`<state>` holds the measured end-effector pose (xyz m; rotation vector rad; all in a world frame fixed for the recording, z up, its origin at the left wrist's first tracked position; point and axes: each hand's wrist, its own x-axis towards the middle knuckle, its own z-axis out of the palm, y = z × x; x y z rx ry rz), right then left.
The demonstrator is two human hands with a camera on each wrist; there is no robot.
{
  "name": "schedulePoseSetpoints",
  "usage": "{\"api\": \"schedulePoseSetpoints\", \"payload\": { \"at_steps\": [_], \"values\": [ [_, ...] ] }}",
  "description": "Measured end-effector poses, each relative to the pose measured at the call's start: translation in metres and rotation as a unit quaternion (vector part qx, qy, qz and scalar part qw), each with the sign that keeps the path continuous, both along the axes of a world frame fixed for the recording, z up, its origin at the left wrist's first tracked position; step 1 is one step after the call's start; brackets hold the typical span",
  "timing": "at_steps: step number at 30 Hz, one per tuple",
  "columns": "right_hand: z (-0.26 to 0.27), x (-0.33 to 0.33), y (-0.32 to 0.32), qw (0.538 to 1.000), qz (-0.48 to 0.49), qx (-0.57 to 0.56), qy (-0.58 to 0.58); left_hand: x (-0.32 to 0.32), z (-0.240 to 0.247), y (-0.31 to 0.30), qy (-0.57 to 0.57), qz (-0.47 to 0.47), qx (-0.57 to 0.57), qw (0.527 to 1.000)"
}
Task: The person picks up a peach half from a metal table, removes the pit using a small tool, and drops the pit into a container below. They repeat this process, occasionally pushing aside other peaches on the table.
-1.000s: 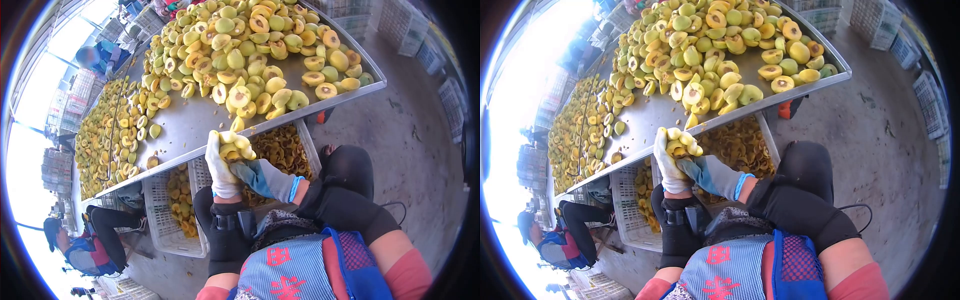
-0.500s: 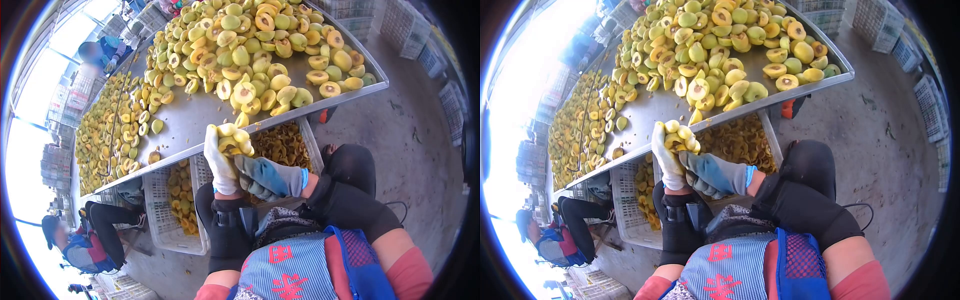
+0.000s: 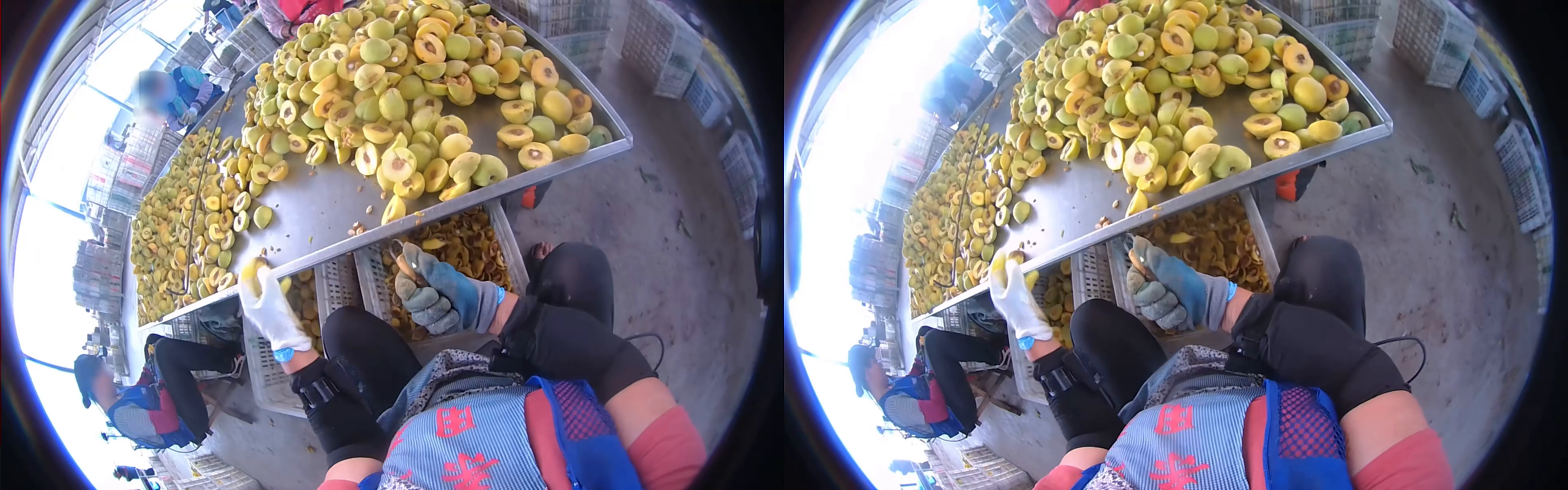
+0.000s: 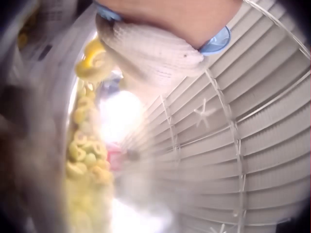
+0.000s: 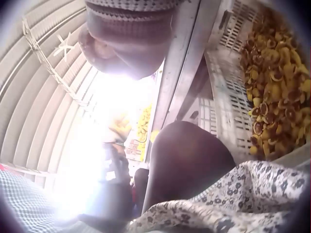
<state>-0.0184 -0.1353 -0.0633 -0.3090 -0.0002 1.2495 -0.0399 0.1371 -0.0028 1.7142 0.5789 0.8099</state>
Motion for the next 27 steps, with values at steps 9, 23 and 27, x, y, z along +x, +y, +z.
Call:
{"api": "schedulePoseSetpoints", "payload": {
  "at_steps": [9,23,27],
  "values": [
    [0.026,0.011,-0.003,0.964,-0.118,-0.229,-0.063,0.099,0.002,-0.052,0.062,-0.210,0.185,0.958],
    [-0.011,0.014,0.018,0.801,-0.406,-0.257,-0.356,0.208,-0.067,-0.074,0.144,-0.308,0.182,0.923],
    [-0.003,0.017,0.011,0.773,-0.386,-0.289,-0.411,0.152,-0.029,-0.076,0.033,-0.321,-0.172,0.931]
  ]
}}
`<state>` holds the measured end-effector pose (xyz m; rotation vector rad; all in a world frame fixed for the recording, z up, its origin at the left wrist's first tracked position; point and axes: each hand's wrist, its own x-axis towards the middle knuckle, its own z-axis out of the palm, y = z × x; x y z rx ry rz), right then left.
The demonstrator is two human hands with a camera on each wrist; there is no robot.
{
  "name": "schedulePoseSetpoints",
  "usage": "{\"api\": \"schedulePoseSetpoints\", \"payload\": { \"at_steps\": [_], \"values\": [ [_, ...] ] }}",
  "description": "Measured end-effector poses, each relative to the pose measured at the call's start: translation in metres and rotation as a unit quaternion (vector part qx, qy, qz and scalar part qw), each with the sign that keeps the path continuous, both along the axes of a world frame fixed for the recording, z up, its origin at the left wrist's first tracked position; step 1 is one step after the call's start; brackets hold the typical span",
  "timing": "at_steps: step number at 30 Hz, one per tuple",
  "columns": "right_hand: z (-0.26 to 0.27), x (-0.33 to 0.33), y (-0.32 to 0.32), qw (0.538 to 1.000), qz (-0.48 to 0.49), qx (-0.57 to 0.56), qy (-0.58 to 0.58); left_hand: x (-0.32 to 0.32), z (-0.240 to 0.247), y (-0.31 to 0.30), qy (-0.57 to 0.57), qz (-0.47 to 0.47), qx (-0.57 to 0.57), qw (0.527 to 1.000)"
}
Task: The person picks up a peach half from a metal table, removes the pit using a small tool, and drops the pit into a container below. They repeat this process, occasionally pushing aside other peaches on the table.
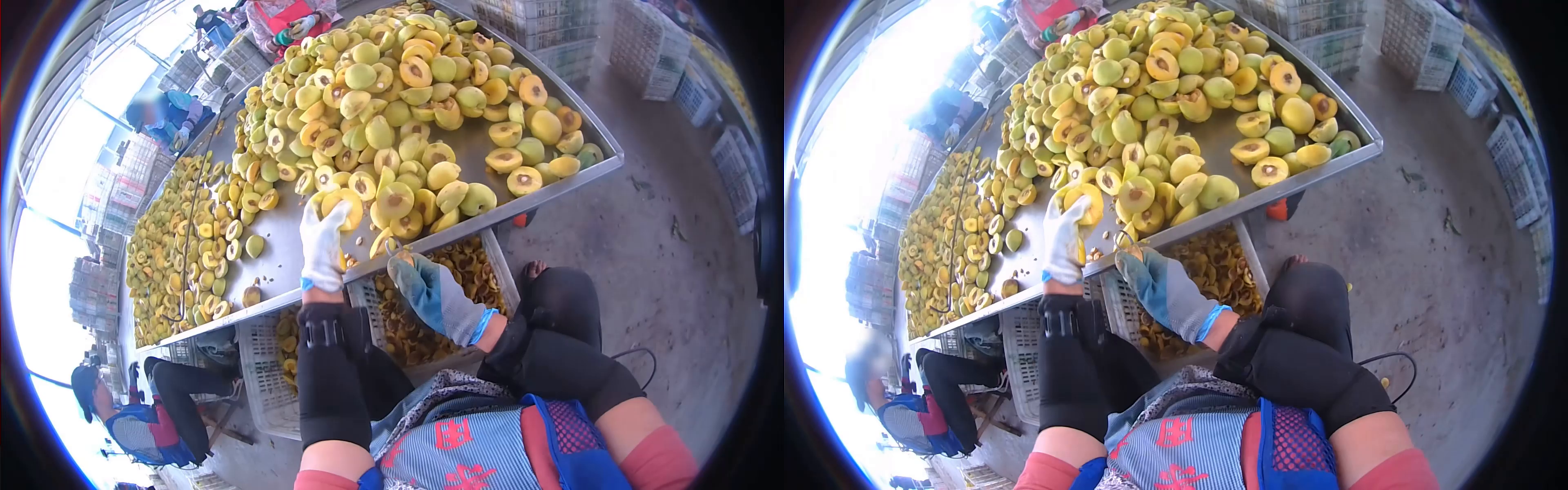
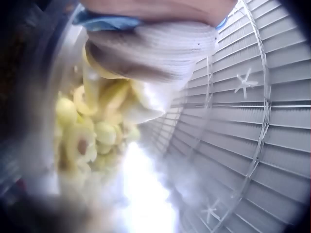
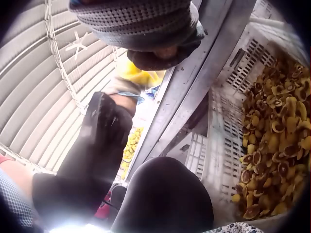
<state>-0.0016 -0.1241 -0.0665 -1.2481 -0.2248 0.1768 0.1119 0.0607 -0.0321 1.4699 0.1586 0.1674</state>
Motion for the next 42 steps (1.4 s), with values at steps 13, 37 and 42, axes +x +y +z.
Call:
{"api": "schedulePoseSetpoints", "payload": {
  "at_steps": [13,37,42],
  "values": [
    [0.003,-0.002,0.006,0.980,-0.011,-0.181,-0.080,-0.107,0.019,-0.054,-0.019,0.017,-0.264,0.964],
    [-0.021,-0.024,0.022,0.991,0.091,-0.082,0.045,-0.118,0.013,-0.053,0.044,-0.008,-0.072,0.996],
    [0.039,-0.023,-0.010,0.831,0.365,0.123,0.401,-0.121,0.026,-0.064,0.094,0.014,-0.164,0.982]
  ]
}}
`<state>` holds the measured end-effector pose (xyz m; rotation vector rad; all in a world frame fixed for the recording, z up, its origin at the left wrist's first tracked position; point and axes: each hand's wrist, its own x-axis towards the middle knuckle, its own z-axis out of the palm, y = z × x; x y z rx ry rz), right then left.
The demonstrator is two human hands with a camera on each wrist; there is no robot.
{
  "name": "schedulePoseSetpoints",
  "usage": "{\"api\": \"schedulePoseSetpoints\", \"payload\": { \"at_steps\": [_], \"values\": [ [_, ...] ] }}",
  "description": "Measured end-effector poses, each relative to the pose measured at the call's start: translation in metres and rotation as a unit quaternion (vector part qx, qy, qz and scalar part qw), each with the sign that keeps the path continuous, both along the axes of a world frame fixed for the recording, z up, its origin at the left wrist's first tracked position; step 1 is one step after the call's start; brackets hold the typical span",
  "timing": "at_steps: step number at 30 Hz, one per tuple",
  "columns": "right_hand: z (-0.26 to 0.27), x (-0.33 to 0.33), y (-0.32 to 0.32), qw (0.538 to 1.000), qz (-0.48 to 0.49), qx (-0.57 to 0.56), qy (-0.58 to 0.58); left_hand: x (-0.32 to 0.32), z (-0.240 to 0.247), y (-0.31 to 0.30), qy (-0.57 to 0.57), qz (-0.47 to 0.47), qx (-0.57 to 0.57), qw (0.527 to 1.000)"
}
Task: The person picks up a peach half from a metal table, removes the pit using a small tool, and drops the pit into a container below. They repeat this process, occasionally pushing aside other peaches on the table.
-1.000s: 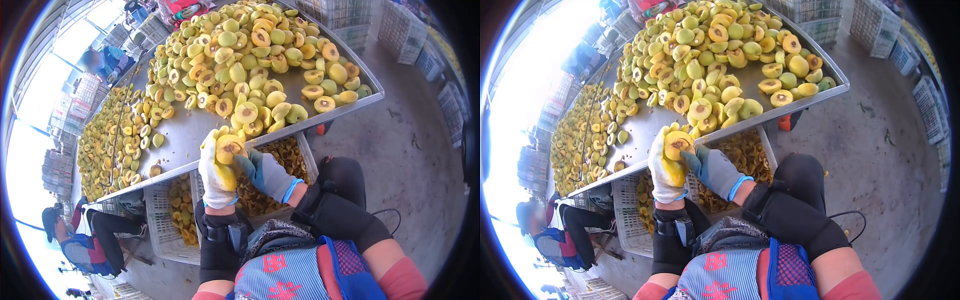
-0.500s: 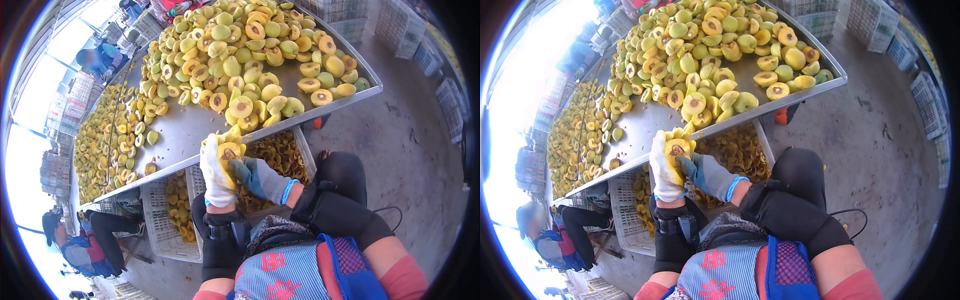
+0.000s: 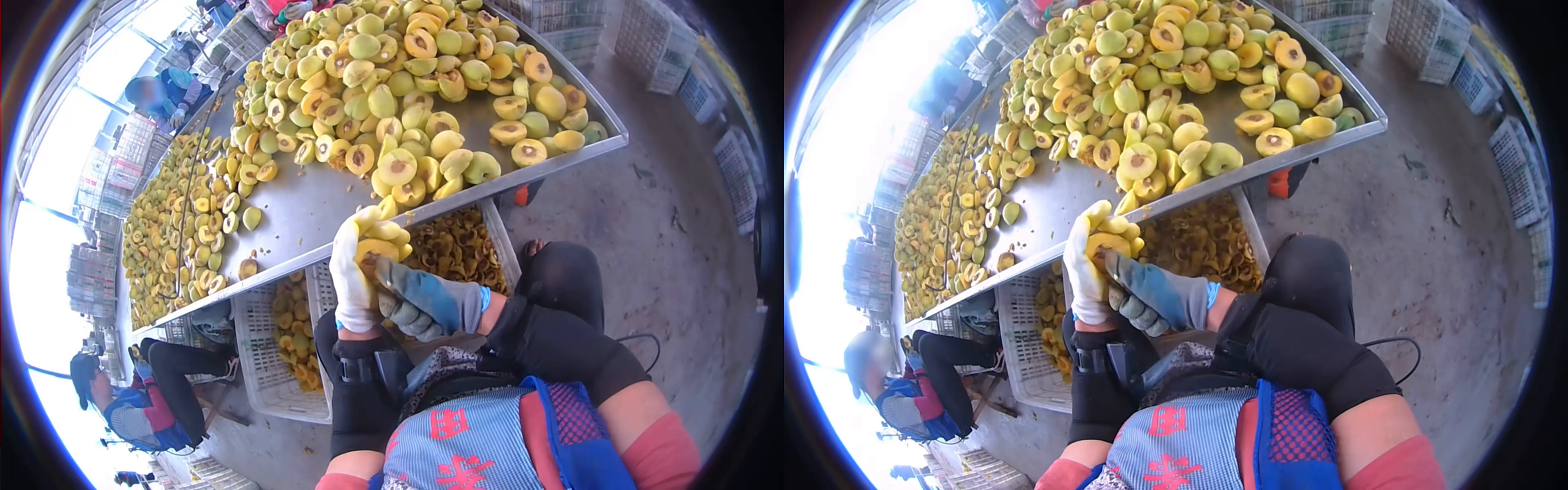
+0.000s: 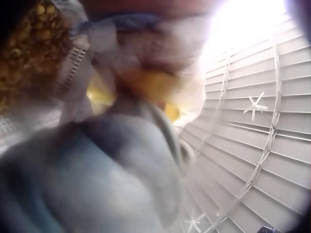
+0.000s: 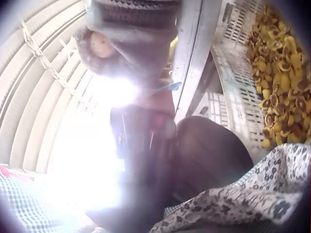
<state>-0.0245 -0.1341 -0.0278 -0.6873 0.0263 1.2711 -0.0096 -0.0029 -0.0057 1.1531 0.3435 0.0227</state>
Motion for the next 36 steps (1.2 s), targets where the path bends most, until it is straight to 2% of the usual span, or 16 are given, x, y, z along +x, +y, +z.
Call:
{"api": "schedulePoseSetpoints", "payload": {
  "at_steps": [3,7,10,13,16,17,19,21,22,23,25,26,29,31,33,36],
  "values": [
    [-0.023,0.007,0.002,0.979,0.047,0.174,0.097,0.008,-0.023,0.013,-0.093,-0.077,-0.104,0.987],
    [-0.024,0.008,0.000,0.980,0.031,0.182,0.080,0.010,-0.021,0.003,-0.064,-0.020,-0.136,0.989],
    [0.006,0.008,-0.011,0.996,0.038,-0.024,-0.077,0.007,-0.008,0.002,-0.011,-0.023,-0.062,0.998],
    [0.012,0.008,-0.015,0.988,0.042,-0.085,-0.119,0.003,-0.014,0.004,-0.028,-0.037,-0.101,0.994],
    [-0.025,-0.008,0.003,0.891,-0.052,-0.112,-0.437,0.009,-0.014,0.018,-0.021,0.039,-0.264,0.963],
    [-0.030,-0.007,0.003,0.876,-0.063,-0.128,-0.460,0.009,-0.018,0.031,-0.058,0.004,-0.271,0.961],
    [-0.037,-0.008,-0.003,0.846,-0.080,-0.157,-0.503,0.002,-0.011,0.054,-0.092,0.027,-0.235,0.967],
    [-0.039,-0.002,-0.009,0.775,-0.048,-0.275,-0.567,-0.014,0.008,0.079,-0.067,0.157,-0.097,0.981],
    [-0.040,-0.003,-0.013,0.745,-0.055,-0.310,-0.588,-0.023,0.001,0.108,-0.102,0.186,0.062,0.975],
    [-0.040,-0.001,-0.016,0.714,-0.064,-0.345,-0.606,-0.029,-0.005,0.134,-0.135,0.209,0.219,0.943],
    [-0.025,-0.001,-0.015,0.719,-0.110,-0.363,-0.582,-0.033,0.010,0.145,0.031,0.306,0.397,0.865],
    [-0.021,0.001,-0.014,0.712,-0.125,-0.377,-0.579,-0.029,0.021,0.141,0.071,0.307,0.445,0.838],
    [-0.022,0.006,-0.009,0.703,-0.185,-0.378,-0.574,0.017,-0.005,0.127,-0.127,0.150,0.436,0.878],
    [-0.026,0.009,-0.009,0.702,-0.214,-0.371,-0.570,0.054,-0.003,0.082,-0.136,0.006,0.514,0.847],
    [-0.029,0.013,-0.012,0.704,-0.232,-0.372,-0.559,0.090,-0.015,0.048,-0.122,-0.097,0.513,0.844],
    [-0.025,0.015,-0.018,0.700,-0.199,-0.405,-0.553,0.132,-0.046,0.015,-0.221,-0.085,0.623,0.745]
  ]
}}
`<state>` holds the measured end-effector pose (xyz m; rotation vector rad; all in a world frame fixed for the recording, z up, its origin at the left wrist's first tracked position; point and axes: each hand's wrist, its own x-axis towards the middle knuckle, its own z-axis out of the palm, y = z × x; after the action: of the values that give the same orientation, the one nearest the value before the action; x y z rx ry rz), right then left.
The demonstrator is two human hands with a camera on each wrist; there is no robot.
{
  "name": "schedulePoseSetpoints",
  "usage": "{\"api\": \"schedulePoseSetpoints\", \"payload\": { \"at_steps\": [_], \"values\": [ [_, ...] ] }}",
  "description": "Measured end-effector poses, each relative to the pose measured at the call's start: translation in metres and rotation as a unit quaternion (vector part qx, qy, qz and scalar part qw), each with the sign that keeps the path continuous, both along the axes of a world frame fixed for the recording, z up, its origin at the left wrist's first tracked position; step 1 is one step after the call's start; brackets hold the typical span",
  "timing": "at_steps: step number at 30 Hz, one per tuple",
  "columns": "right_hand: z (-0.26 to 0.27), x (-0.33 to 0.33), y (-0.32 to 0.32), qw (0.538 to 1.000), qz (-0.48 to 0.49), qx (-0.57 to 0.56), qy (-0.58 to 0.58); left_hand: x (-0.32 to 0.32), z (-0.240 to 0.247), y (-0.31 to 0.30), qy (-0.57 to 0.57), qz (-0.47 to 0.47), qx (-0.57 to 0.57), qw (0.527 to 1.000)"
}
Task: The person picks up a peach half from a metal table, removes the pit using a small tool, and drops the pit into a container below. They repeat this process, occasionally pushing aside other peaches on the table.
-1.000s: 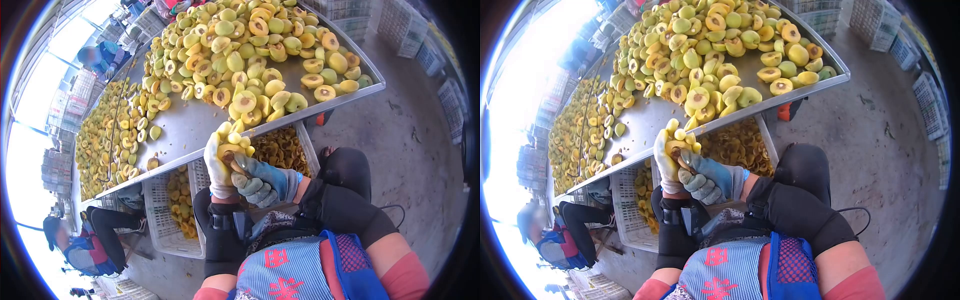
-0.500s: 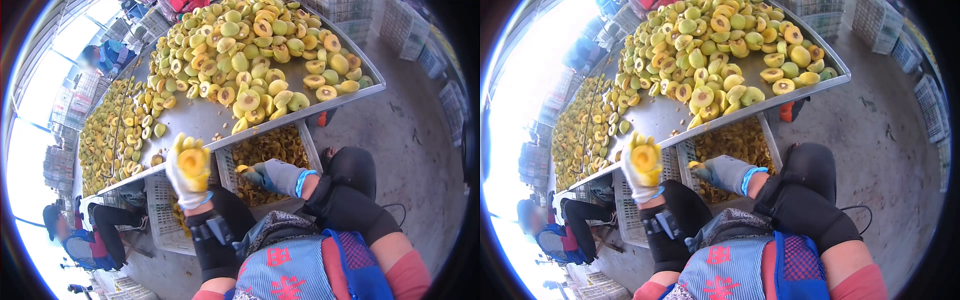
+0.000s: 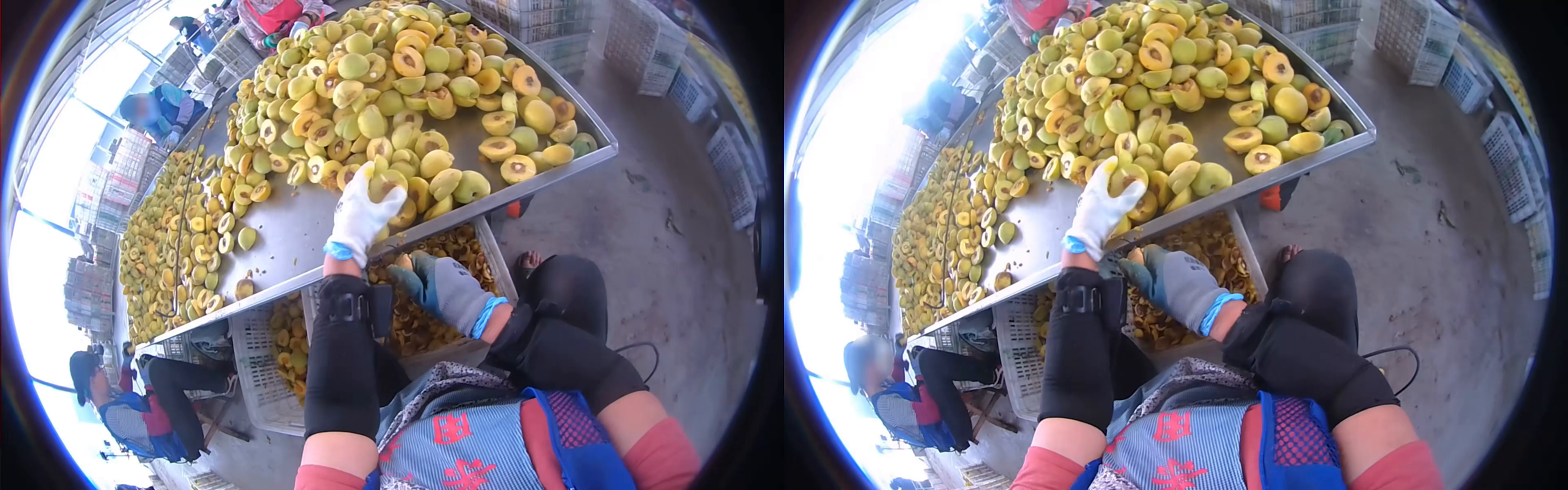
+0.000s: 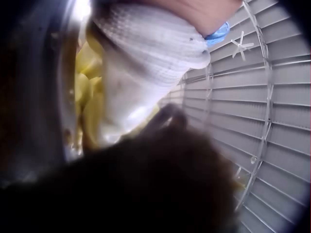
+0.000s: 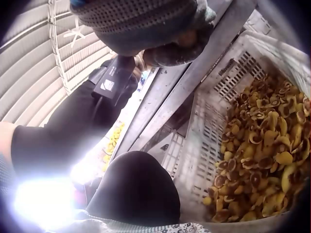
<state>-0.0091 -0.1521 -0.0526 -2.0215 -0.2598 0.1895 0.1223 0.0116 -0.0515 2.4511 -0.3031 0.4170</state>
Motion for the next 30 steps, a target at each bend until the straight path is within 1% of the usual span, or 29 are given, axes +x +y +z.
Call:
{"api": "schedulePoseSetpoints", "payload": {
  "at_steps": [3,4,7,9,11,12,14,15,16,18,19,20,21,23,24,25,26,27,28,30],
  "values": [
    [-0.004,0.002,0.002,0.999,-0.026,0.007,-0.022,0.004,0.013,-0.007,0.101,0.021,0.080,0.991],
    [-0.002,0.002,0.002,0.999,-0.028,0.006,-0.019,0.005,0.008,-0.008,0.093,0.061,0.104,0.988],
    [0.006,0.004,0.002,0.999,-0.043,0.019,-0.026,-0.009,0.022,-0.006,0.102,0.065,0.069,0.990],
    [0.004,0.005,0.004,0.996,-0.061,0.043,-0.048,-0.023,0.030,-0.007,0.060,0.055,-0.063,0.995],
    [-0.001,0.008,0.005,0.992,-0.075,0.097,-0.044,-0.034,0.031,-0.003,0.033,0.052,-0.176,0.982],
    [-0.002,0.010,0.005,0.988,-0.083,0.124,-0.042,-0.036,0.026,0.004,0.044,0.060,-0.205,0.976],
    [0.005,0.011,0.003,0.977,-0.093,0.180,-0.065,-0.059,0.047,0.002,0.104,0.042,-0.319,0.941],
    [0.007,0.012,0.003,0.970,-0.098,0.208,-0.075,-0.072,0.057,0.001,0.134,0.033,-0.374,0.917],
    [0.006,0.015,0.005,0.961,-0.110,0.241,-0.082,-0.083,0.060,0.000,0.150,0.003,-0.436,0.887],
    [0.004,0.020,0.012,0.938,-0.133,0.307,-0.093,-0.101,0.063,-0.003,0.165,-0.047,-0.423,0.890],
    [0.007,0.020,0.015,0.929,-0.124,0.339,-0.084,-0.108,0.063,-0.005,0.170,-0.072,-0.416,0.890],
    [0.012,0.019,0.017,0.919,-0.114,0.370,-0.075,-0.116,0.056,-0.007,0.184,-0.068,-0.447,0.873],
    [0.015,0.019,0.018,0.908,-0.105,0.401,-0.066,-0.119,0.060,-0.011,0.197,-0.085,-0.522,0.825],
    [0.013,0.024,0.012,0.920,-0.068,0.385,0.007,-0.127,0.071,-0.018,0.218,-0.115,-0.659,0.711],
    [0.010,0.023,0.011,0.924,-0.048,0.377,0.045,-0.126,0.073,-0.018,0.229,-0.088,-0.680,0.691],
    [0.001,0.025,0.014,0.927,-0.062,0.369,0.032,-0.127,0.070,-0.019,0.204,-0.053,-0.590,0.779],
    [-0.013,0.030,0.018,0.929,-0.076,0.361,0.017,-0.126,0.063,-0.022,0.175,-0.019,-0.489,0.854],
    [-0.021,0.033,0.020,0.931,-0.093,0.353,0.002,-0.124,0.055,-0.017,0.131,-0.019,-0.317,0.939],
    [-0.013,0.030,0.018,0.949,-0.102,0.297,-0.026,-0.122,0.046,-0.012,0.067,0.000,-0.138,0.988],
    [0.007,0.020,0.009,0.973,-0.121,0.182,-0.079,-0.121,0.037,-0.008,-0.001,0.006,-0.080,0.997]
  ]
}}
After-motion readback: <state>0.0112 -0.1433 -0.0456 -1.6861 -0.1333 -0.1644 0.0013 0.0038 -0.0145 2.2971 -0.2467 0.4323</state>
